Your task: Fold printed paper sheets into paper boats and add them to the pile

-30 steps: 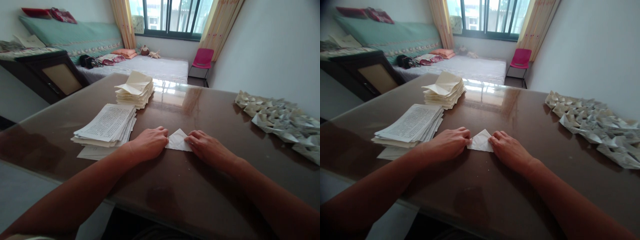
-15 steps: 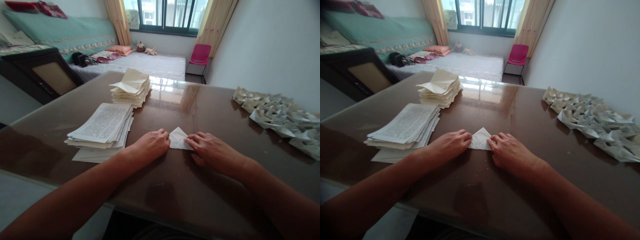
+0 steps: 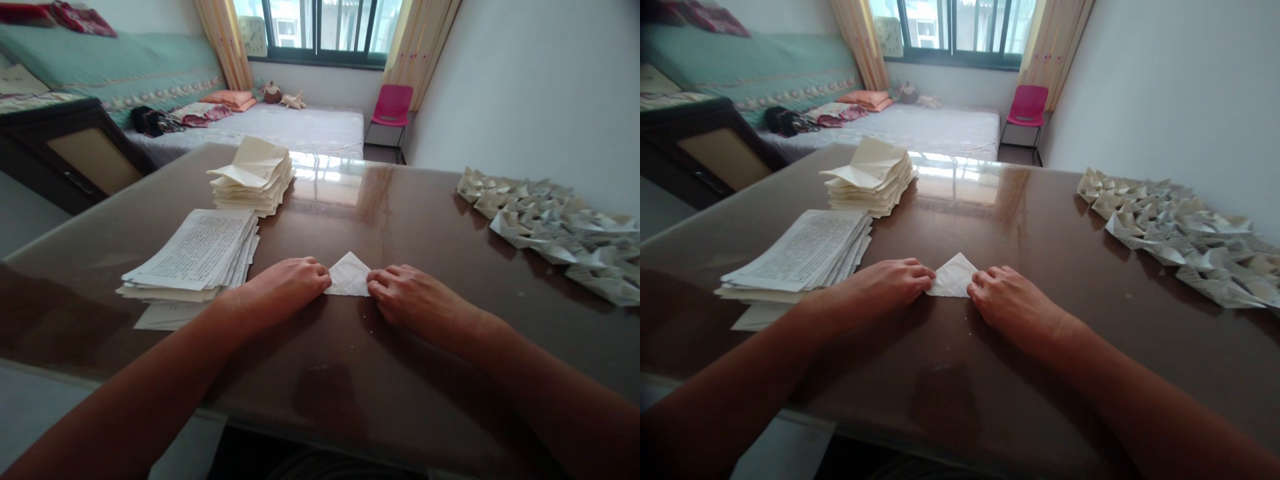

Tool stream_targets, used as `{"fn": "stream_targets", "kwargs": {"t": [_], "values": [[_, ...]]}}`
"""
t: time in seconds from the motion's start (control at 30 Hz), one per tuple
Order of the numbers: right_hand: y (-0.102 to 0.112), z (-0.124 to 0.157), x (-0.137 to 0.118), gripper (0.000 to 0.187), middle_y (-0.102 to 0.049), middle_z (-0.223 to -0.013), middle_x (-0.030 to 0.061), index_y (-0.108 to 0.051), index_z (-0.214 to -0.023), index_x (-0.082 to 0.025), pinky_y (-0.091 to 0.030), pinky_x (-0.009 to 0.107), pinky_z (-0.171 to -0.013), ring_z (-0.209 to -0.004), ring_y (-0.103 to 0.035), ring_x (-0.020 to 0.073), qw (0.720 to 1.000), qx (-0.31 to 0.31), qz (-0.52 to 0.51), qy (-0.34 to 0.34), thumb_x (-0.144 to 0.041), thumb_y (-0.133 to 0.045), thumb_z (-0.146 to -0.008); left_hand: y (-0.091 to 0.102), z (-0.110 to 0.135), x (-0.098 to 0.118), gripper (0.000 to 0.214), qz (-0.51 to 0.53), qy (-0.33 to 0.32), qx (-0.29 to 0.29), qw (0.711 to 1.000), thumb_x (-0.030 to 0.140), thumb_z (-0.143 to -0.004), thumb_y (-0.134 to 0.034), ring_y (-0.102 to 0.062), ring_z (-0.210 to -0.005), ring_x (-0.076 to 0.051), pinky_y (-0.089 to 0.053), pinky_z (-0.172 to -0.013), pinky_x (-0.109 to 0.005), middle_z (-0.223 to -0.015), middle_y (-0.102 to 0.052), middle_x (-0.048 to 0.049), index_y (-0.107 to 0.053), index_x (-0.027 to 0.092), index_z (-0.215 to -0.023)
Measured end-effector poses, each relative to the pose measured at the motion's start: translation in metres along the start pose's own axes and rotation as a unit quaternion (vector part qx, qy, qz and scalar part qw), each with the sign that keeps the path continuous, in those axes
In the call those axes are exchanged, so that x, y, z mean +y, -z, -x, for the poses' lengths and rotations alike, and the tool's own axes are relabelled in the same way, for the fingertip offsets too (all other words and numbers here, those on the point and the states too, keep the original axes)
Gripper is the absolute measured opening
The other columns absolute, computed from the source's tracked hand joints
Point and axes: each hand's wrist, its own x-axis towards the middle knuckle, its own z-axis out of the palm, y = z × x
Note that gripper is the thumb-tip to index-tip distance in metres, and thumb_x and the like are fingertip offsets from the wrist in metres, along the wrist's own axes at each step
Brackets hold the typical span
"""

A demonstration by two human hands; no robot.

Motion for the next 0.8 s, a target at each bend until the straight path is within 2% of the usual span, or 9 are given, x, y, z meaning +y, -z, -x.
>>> {"fn": "stream_targets", "kwargs": {"t": [0.13,0.33,0.53,0.67,0.8], "values": [[0.006,0.002,0.007,0.012,-0.068,-0.096,0.0084,-0.063,-0.095,-0.016,-0.044,0.032,-0.079,-0.086,-0.062,0.0204,0.999,-0.006,-0.047,0.0,-0.015,-0.054,-0.086,0.003,-0.002,0.007,0.011,-0.036,-0.002,-0.043,0.998,0.011,-0.086,-0.056,-0.06,-0.09,-0.018,-0.046,-0.073,-0.026,-0.091,-0.067,-0.0059,-0.063,0.017,-0.091],[0.012,0.007,0.022,0.025,-0.067,-0.097,0.0062,-0.061,-0.104,-0.019,-0.044,0.03,-0.079,-0.088,-0.061,0.0199,0.988,0.01,-0.152,-0.01,-0.028,-0.063,-0.081,-0.003,-0.001,0.002,0.01,-0.015,0.019,0.006,1.0,0.016,-0.09,-0.048,-0.059,-0.08,-0.017,-0.045,-0.073,-0.028,-0.085,-0.064,-0.0047,-0.057,0.017,-0.086],[0.005,-0.001,0.012,0.021,-0.065,-0.095,0.0085,-0.061,-0.097,-0.018,-0.041,0.031,-0.073,-0.084,-0.058,0.0214,0.996,0.016,-0.072,-0.047,-0.036,-0.058,-0.086,-0.004,-0.004,0.0,0.009,-0.008,0.061,0.027,0.998,0.018,-0.087,-0.045,-0.06,-0.076,-0.018,-0.043,-0.068,-0.028,-0.083,-0.063,-0.0042,-0.054,0.018,-0.084],[-0.001,-0.005,0.007,0.015,-0.064,-0.095,0.0081,-0.061,-0.099,-0.017,-0.04,0.03,-0.075,-0.085,-0.057,0.0208,0.997,0.024,-0.024,-0.068,-0.024,-0.052,-0.089,-0.003,-0.005,0.002,0.008,-0.009,0.082,0.027,0.996,0.018,-0.086,-0.045,-0.06,-0.074,-0.018,-0.042,-0.065,-0.028,-0.081,-0.063,-0.0037,-0.053,0.018,-0.084],[-0.003,-0.005,0.01,0.015,-0.063,-0.095,0.0068,-0.062,-0.092,-0.018,-0.04,0.028,-0.075,-0.084,-0.056,0.0175,0.996,0.036,-0.053,-0.054,-0.015,-0.047,-0.092,-0.005,-0.004,0.006,0.009,-0.023,0.067,0.029,0.997,0.019,-0.087,-0.046,-0.059,-0.077,-0.018,-0.043,-0.068,-0.028,-0.086,-0.063,-0.0047,-0.055,0.018,-0.086]]}}
